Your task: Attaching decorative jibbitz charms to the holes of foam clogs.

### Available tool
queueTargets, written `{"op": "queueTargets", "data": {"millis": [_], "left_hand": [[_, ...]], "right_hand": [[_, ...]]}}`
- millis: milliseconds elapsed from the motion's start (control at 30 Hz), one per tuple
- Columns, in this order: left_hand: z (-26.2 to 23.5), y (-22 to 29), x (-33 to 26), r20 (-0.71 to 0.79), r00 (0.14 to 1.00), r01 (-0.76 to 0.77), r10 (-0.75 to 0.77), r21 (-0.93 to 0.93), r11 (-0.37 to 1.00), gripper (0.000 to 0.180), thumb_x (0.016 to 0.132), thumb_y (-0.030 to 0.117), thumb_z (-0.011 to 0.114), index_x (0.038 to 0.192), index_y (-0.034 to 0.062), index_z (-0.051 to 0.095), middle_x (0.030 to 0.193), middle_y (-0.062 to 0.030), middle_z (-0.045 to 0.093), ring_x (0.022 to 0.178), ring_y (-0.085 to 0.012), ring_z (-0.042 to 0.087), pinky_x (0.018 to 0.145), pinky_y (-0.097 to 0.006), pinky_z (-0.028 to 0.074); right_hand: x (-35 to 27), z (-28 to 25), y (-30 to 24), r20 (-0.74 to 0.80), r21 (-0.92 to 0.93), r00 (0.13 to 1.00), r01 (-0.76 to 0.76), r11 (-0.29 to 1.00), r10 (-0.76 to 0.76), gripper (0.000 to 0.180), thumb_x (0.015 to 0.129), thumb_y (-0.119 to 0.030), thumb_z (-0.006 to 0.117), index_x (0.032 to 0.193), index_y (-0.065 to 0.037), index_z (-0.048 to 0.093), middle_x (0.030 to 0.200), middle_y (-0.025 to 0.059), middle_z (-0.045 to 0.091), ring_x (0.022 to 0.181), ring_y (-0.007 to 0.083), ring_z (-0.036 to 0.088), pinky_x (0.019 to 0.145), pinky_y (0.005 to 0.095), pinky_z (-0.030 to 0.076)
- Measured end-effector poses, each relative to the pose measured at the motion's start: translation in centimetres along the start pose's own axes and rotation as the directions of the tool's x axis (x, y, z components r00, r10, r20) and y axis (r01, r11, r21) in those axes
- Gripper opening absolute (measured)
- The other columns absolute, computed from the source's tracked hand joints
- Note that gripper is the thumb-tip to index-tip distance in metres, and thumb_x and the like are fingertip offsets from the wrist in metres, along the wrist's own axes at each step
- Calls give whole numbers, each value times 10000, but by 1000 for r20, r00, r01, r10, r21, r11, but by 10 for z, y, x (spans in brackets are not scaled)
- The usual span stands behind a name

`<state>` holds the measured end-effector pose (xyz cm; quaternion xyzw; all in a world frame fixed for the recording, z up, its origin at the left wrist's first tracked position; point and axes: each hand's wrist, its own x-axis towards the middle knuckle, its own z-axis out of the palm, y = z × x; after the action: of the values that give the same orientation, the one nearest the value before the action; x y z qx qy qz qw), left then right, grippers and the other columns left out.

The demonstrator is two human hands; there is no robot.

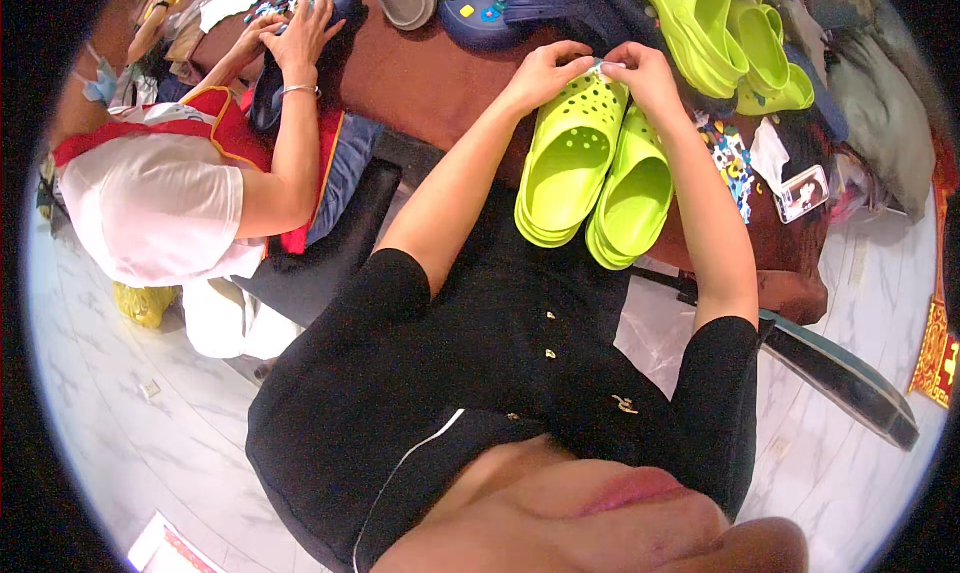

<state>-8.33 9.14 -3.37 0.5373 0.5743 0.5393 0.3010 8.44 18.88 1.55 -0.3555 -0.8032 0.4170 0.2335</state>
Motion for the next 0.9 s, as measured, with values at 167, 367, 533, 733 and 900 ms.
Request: {"op": "queueTargets", "data": {"millis": [167,367,533,733,900], "left_hand": [[9,-14,6,82,993,88,-85,-26,996,424,904,295,656,1196,-11,631,1049,-127,695,948,-164,644,869,-302,502],[13,0,14,123,985,137,-121,-138,981,389,852,240,704,1162,9,664,1033,-135,708,924,-160,661,863,-310,515],[3,-1,11,119,978,177,-169,-61,982,426,809,248,755,1143,-4,672,1001,-135,712,899,-154,667,844,-306,525],[7,3,14,151,965,239,-215,-157,958,442,801,189,754,1166,-35,646,990,-135,704,838,-150,669,780,-287,541],[1,-7,16,158,952,293,-261,-239,926,413,792,148,745,1150,-40,659,958,-129,709,804,-147,668,759,-280,542]], "right_hand": [[3,8,8,58,-42,998,-5,999,8,211,716,-148,766,841,3,689,770,89,688,712,163,630,698,314,495],[13,2,31,-71,-145,996,40,989,-50,398,672,-234,808,966,-9,662,915,167,685,881,301,650,788,370,498],[6,15,15,-111,-229,994,-32,973,6,355,679,-270,796,918,-40,671,851,153,680,823,297,655,764,374,502],[5,9,25,-97,-140,994,39,989,-53,274,695,-256,781,829,-46,669,749,132,661,708,266,639,691,371,495],[3,8,17,-40,-185,999,10,983,-18,247,691,-216,786,785,-32,651,689,106,637,630,207,595,631,361,473]]}}
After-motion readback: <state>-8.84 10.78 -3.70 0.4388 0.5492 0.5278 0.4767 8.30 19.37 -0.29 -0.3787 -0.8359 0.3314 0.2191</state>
